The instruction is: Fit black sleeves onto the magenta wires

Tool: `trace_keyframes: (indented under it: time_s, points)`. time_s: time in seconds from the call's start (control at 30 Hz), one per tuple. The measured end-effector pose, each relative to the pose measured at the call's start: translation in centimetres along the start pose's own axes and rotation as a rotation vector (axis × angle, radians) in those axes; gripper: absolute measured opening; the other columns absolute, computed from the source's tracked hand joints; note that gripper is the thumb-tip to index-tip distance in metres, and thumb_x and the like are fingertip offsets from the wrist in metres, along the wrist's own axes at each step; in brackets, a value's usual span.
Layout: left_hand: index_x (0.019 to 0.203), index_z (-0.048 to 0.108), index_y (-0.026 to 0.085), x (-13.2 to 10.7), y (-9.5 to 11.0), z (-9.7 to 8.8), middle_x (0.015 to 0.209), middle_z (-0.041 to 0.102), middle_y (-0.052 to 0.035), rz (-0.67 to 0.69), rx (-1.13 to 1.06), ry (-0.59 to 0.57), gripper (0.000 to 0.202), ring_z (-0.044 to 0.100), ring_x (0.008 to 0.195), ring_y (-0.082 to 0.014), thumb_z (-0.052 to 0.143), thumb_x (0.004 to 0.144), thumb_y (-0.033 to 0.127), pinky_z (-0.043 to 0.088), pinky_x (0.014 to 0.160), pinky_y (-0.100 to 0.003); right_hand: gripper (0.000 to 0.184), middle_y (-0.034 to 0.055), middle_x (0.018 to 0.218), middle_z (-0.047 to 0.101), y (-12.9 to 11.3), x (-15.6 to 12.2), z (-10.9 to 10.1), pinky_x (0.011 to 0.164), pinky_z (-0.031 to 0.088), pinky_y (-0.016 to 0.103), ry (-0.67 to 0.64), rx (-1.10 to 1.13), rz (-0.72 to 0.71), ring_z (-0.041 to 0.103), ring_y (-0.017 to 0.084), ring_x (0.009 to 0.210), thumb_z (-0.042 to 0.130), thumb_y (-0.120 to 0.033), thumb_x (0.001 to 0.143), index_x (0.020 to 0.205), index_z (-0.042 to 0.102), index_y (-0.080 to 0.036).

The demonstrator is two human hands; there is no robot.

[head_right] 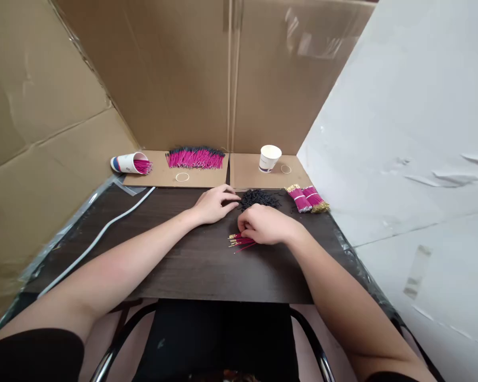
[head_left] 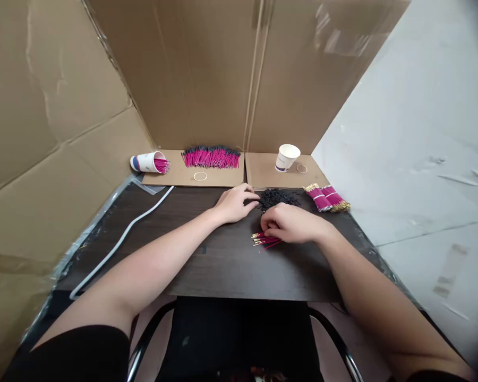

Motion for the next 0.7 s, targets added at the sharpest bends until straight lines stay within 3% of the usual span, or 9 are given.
trace_keyframes:
  time_s: [0.33,0.5,0.7]
  points:
    - [0.098,0.086,0.022,-0.3,-0.5,-0.4,0.113,0.078,-0.0073,0.011,-0.067,0.067,0.011,0.072,0.094,-0.0216,0.077,0.101,0.026,0.059,0.095,-0.038,0.016,0.0056,0.089,0.076,-0.3,0.3,0.8,0.068,0.034,0.031,0.032,-0.115,-0.005,0.062,0.018,0.076,0.063,-0.017,0.098,0.084,0.069,-0.021]
    - [0.096,0.082,0.019,-1.9,-1.0,-1.1,0.108,0.076,-0.0077,0.015,-0.073,0.069,0.009,0.064,0.08,-0.0189,0.075,0.099,0.024,0.058,0.087,-0.038,0.015,0.0048,0.088,0.075,-0.5,0.3,0.9,0.067,0.032,0.032,0.062,-0.147,-0.032,0.061,0.019,0.075,0.063,-0.017,0.098,0.084,0.064,-0.022]
    - [0.097,0.077,0.02,-3.6,-1.2,-1.8,0.11,0.073,-0.0079,0.038,-0.1,0.029,0.011,0.063,0.081,-0.0192,0.07,0.101,0.027,0.056,0.085,-0.038,0.016,0.0045,0.086,0.071,-0.9,0.2,0.4,0.069,0.034,0.032,0.121,-0.122,-0.101,0.059,0.019,0.075,0.062,-0.016,0.099,0.084,0.059,-0.022]
Point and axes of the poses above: each hand's wrist, its own x-axis towards the middle knuckle, its own z-axis out of the palm, y = z × x, the point moved 10 cm from there along x, towards the middle knuckle
